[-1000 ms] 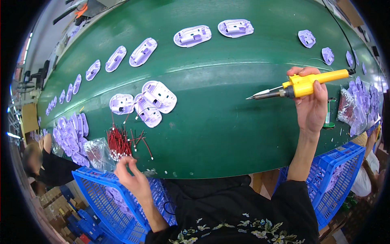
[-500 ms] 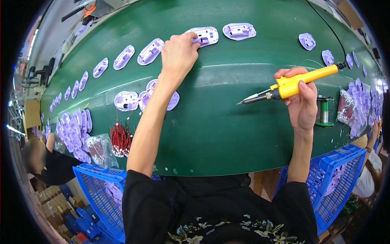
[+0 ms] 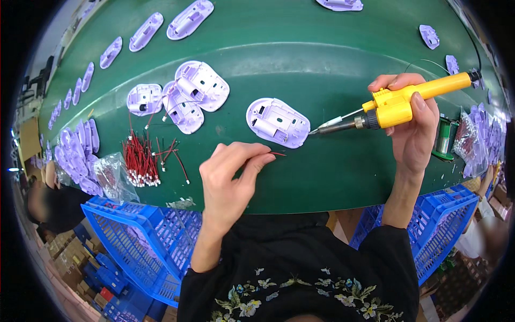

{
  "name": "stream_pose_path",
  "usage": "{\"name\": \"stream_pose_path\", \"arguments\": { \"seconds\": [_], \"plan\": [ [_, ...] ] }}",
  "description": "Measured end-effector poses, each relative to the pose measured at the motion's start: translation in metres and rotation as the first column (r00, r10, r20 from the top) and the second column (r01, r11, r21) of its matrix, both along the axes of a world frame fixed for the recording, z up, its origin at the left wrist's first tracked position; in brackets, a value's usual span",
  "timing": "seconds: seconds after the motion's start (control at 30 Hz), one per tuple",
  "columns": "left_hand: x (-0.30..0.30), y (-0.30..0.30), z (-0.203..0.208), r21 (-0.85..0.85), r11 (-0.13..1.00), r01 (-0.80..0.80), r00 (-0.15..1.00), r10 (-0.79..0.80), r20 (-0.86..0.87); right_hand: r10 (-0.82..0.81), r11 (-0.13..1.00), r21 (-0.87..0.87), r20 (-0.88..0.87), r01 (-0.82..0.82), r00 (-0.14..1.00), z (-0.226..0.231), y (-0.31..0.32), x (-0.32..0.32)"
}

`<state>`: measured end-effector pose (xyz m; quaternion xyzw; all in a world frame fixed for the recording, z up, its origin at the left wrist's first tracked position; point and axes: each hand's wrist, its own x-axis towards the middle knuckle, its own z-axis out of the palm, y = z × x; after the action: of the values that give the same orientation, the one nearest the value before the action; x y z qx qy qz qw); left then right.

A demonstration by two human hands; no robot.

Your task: Soldering wires to electronic components on an industrial assembly line.

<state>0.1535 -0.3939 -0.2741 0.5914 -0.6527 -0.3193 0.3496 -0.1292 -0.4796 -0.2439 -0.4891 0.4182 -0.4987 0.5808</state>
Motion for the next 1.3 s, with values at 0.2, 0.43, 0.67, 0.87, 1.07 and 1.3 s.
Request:
{"name": "stream_pose_path", "arguments": {
  "seconds": [0.2, 0.43, 0.67, 0.87, 1.07, 1.3],
  "plan": [
    [-0.025, 0.021, -0.023, -0.087, 0.981, -0.174, 0.985, 0.174, -0.014, 0.041, 0.999, 0.021, -0.015, -0.04, 0.999, -0.008, 0.002, 0.011],
    [-0.029, 0.021, -0.027, -0.15, 0.953, -0.263, 0.961, 0.273, 0.051, 0.035, 0.999, 0.04, -0.048, -0.033, 0.998, -0.015, 0.002, 0.018],
    [-0.037, 0.018, -0.03, -0.161, 0.93, -0.329, 0.933, 0.347, 0.097, 0.096, 0.994, 0.057, -0.061, -0.093, 0.993, -0.02, 0.003, 0.025],
    [-0.037, 0.018, -0.032, -0.155, 0.933, -0.326, 0.933, 0.344, 0.104, 0.079, 0.994, 0.085, -0.079, -0.072, 0.994, -0.024, 0.002, 0.03],
    [-0.038, 0.018, -0.033, -0.157, 0.932, -0.328, 0.933, 0.346, 0.104, 0.088, 0.994, 0.075, -0.074, -0.083, 0.993, -0.027, 0.001, 0.029],
    [-0.037, 0.019, -0.034, -0.152, 0.932, -0.33, 0.936, 0.344, 0.078, 0.082, 0.995, 0.07, -0.105, -0.075, 0.991, -0.027, 0.004, 0.031]
  ]
}}
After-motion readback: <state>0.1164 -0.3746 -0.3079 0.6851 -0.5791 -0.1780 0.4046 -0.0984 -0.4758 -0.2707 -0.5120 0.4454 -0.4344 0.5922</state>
